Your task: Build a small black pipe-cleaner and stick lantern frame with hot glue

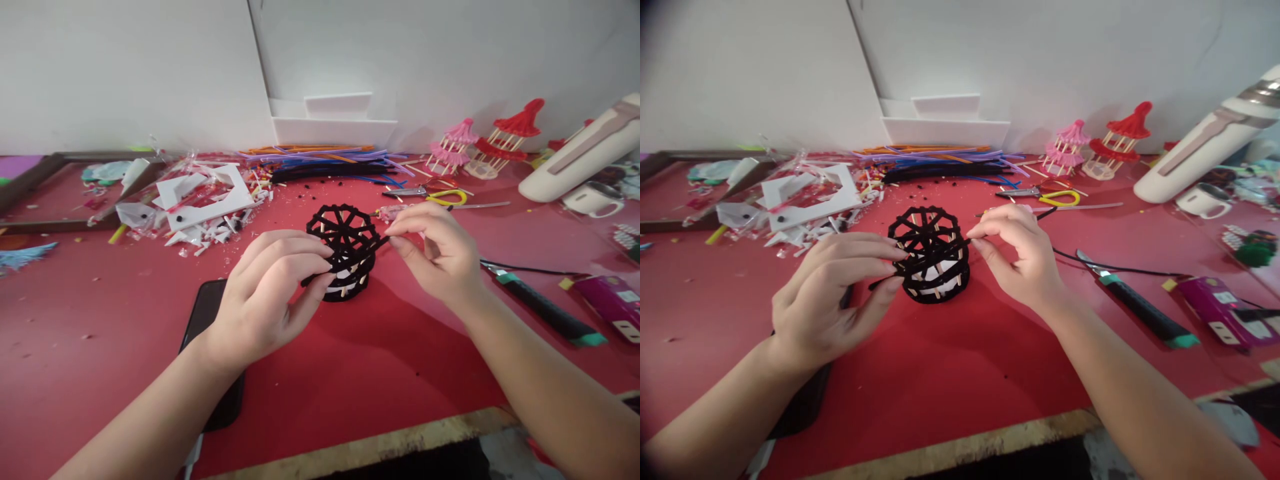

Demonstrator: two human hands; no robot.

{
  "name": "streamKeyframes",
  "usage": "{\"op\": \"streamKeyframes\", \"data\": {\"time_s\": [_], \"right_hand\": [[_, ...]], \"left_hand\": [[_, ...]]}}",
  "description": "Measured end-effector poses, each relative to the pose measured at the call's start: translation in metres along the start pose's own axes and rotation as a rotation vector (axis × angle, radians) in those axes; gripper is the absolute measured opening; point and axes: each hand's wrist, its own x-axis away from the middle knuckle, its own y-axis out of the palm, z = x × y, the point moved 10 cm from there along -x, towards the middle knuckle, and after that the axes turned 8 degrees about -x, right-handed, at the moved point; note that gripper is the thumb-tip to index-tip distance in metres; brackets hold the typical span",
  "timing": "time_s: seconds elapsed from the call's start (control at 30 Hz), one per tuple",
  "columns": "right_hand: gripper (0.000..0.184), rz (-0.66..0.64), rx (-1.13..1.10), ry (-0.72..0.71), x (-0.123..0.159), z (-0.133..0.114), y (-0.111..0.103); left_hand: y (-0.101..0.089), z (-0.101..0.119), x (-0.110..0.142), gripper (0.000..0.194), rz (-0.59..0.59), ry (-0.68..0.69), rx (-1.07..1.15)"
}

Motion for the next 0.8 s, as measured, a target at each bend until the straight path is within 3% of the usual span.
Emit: {"op": "streamKeyframes", "data": {"time_s": [0.8], "right_hand": [[0.019,-0.036,0.125,-0.157,0.002,-0.01,0.002]], "left_hand": [[0.001,-0.001,0.002,0.018,-0.007,-0.031,-0.063]]}}
